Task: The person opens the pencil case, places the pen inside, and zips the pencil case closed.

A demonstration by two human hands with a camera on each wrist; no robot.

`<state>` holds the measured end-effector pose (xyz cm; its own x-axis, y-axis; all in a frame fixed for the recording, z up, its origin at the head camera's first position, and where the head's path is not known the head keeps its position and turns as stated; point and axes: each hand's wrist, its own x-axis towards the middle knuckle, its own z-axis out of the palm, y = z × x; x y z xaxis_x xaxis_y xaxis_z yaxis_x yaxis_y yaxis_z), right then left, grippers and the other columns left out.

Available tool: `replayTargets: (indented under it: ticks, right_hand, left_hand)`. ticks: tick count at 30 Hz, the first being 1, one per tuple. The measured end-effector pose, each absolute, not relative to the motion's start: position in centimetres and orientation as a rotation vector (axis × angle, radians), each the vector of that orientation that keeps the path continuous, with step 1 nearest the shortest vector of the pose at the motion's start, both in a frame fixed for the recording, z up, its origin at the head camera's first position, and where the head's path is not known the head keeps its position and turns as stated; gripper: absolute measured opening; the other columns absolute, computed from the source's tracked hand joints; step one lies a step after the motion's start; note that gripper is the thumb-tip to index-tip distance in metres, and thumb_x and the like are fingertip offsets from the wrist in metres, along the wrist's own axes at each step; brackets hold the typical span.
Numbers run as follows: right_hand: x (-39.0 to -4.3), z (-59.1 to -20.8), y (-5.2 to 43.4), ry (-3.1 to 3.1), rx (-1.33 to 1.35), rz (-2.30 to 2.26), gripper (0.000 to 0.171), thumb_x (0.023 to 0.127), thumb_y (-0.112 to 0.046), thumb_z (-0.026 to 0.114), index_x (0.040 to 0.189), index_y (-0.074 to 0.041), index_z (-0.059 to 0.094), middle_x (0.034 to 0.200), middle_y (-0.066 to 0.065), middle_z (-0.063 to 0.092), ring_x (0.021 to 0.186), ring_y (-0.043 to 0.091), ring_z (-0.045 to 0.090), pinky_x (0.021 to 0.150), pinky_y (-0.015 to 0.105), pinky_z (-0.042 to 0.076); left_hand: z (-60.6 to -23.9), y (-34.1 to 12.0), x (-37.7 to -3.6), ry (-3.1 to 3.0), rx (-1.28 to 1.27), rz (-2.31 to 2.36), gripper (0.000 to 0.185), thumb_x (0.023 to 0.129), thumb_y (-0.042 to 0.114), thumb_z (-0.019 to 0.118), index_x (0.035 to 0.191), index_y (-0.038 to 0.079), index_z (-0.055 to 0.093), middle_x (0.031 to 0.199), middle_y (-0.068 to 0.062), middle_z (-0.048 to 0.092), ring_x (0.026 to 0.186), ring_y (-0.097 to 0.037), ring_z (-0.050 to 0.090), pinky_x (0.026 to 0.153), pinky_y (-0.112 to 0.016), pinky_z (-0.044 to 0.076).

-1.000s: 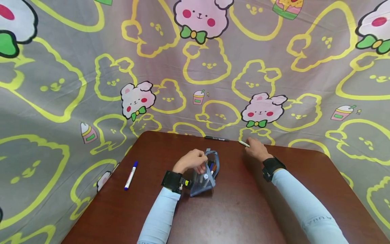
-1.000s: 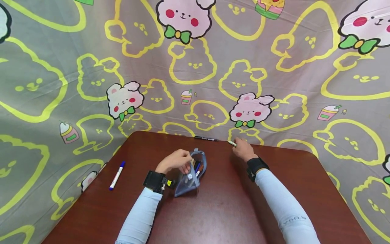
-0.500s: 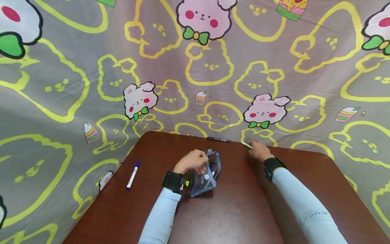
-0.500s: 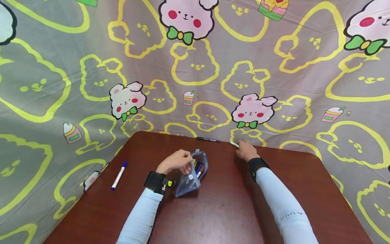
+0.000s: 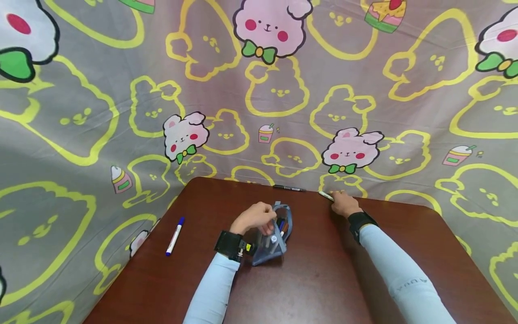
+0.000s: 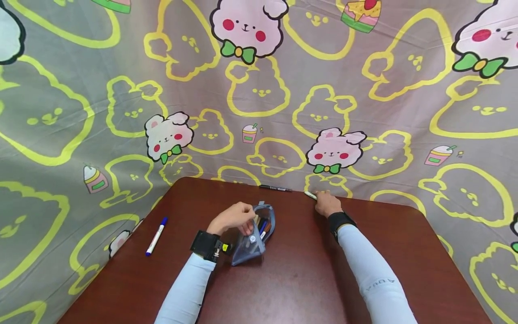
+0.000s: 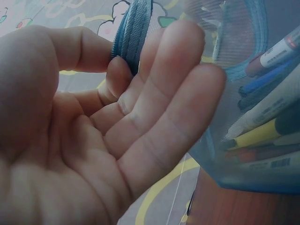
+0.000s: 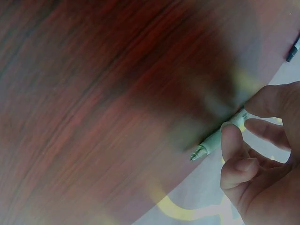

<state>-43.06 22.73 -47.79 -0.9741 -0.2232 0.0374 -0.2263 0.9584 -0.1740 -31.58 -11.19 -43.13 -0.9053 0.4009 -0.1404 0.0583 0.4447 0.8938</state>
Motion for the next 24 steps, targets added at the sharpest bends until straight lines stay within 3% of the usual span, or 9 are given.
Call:
replayTargets:
  ticks: [8, 19, 24]
  right_hand:
    - [-43.43, -48.13, 22.36, -3.093, 0.353, 0.202, 0.024, 0.093, -0.006, 0.049, 0.11, 0.004, 0.062, 0.103, 0.028, 0.062, 0.097, 0.044, 0.059, 0.07, 0.058, 0.053]
    - [-43.99, -48.48, 22.59, -3.061, 0.367, 0.104, 0.025, 0.096, -0.005, 0.047, 0.116, 0.002, 0.061, 0.107, 0.031, 0.062, 0.097, 0.047, 0.061, 0.069, 0.059, 0.055]
    - [-43.92, -48.16, 22.9, -3.05, 0.401, 0.078, 0.014, 0.094, -0.003, 0.049, 0.096, -0.002, 0.063, 0.094, 0.023, 0.066, 0.087, 0.04, 0.064, 0.064, 0.054, 0.054]
  left_hand:
    - [-43.26, -11.17, -31.5, 2.366, 0.383, 1.446, 0.021, 0.095, 0.019, 0.053, 0.084, 0.003, 0.061, 0.071, -0.013, 0.069, 0.058, -0.024, 0.069, 0.064, -0.047, 0.061]
    - [-43.34, -11.01, -31.83, 2.366, 0.391, 1.453, 0.021, 0.094, 0.019, 0.052, 0.086, 0.003, 0.063, 0.072, -0.014, 0.069, 0.057, -0.023, 0.068, 0.063, -0.047, 0.061]
    - [-43.4, -10.84, -31.75, 2.366, 0.396, 1.45, 0.021, 0.093, 0.019, 0.051, 0.086, 0.003, 0.063, 0.072, -0.014, 0.069, 0.057, -0.022, 0.068, 0.062, -0.046, 0.061]
